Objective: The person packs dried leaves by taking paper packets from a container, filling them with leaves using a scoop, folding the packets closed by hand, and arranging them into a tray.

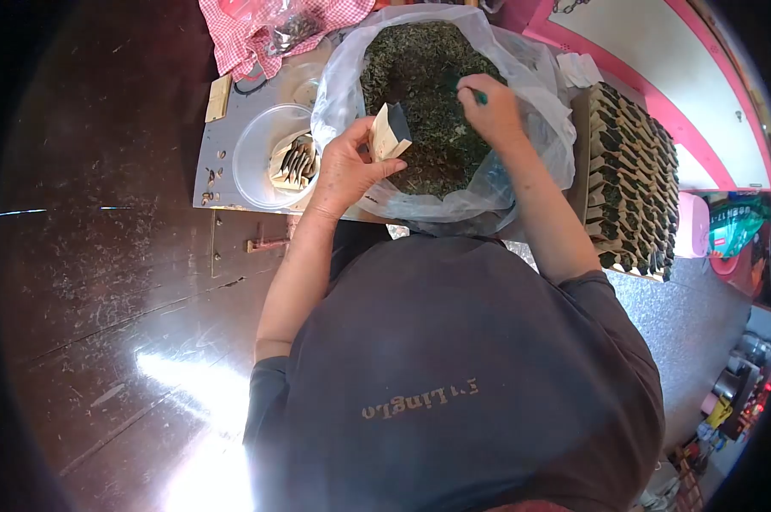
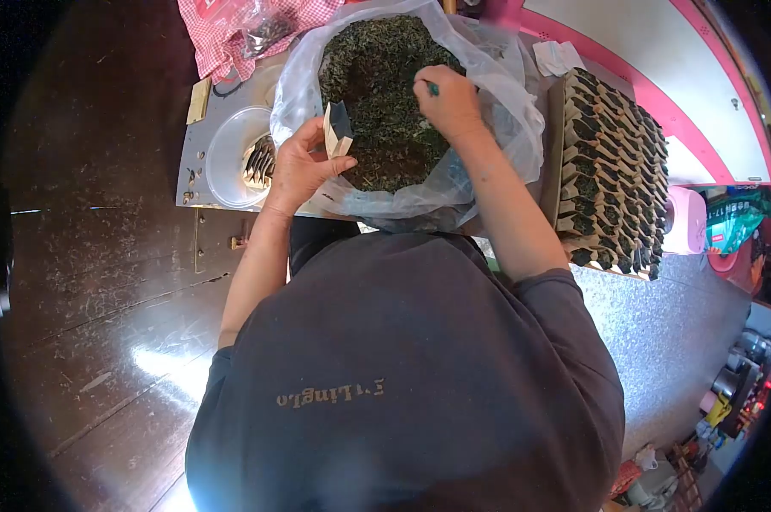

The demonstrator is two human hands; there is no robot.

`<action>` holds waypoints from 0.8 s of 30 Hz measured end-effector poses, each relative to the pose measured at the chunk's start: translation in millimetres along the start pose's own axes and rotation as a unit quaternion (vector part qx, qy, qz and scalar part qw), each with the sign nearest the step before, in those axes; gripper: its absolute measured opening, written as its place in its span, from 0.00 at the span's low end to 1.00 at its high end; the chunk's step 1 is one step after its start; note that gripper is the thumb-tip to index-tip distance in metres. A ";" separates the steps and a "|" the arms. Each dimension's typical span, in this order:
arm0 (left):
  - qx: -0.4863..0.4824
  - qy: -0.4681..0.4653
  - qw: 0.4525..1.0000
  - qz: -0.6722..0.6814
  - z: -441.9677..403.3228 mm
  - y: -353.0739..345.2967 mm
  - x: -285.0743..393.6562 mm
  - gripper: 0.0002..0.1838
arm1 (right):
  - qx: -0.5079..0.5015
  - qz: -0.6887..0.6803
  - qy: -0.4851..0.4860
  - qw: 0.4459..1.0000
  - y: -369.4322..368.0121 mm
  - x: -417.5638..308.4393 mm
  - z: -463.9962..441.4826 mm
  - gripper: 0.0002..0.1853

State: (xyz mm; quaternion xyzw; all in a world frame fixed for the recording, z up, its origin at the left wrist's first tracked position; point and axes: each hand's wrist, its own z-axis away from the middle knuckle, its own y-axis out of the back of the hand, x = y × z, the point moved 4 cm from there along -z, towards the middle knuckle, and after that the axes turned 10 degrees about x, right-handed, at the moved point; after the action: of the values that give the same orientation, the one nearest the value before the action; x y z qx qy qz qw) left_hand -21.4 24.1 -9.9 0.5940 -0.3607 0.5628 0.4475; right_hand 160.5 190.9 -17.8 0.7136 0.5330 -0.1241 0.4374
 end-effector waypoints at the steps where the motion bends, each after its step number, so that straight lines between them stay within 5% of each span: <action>1: 0.003 -0.001 1.000 0.011 -0.2 -0.4 -1.3 0.33 | -0.023 -0.019 -0.006 1.000 -13.7 2.7 1.3 0.07; 4: 0.007 -0.001 1.000 0.027 -0.9 -0.5 0.1 0.32 | -0.044 -0.114 -0.037 0.992 -40.4 -7.1 9.6 0.08; 6: 0.007 0.001 0.999 0.031 -2.3 1.1 -1.4 0.32 | -0.163 -0.182 -0.291 0.925 -57.0 -1.9 22.1 0.09; 10: 0.003 -0.003 1.000 -0.018 -7.5 1.3 -10.7 0.32 | -0.138 -0.296 -0.364 0.872 -39.6 3.1 22.0 0.10; 24: 0.061 -0.064 0.956 -0.280 -16.0 -9.1 10.1 0.33 | -0.035 -0.380 -0.330 0.864 44.2 -22.1 -14.8 0.10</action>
State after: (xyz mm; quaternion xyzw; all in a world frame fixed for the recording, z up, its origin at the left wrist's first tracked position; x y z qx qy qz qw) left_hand -17.4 42.9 -1.6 0.7321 -0.1729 0.3971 0.5258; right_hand 185.8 185.6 26.8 0.3577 0.5910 -0.4904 0.5313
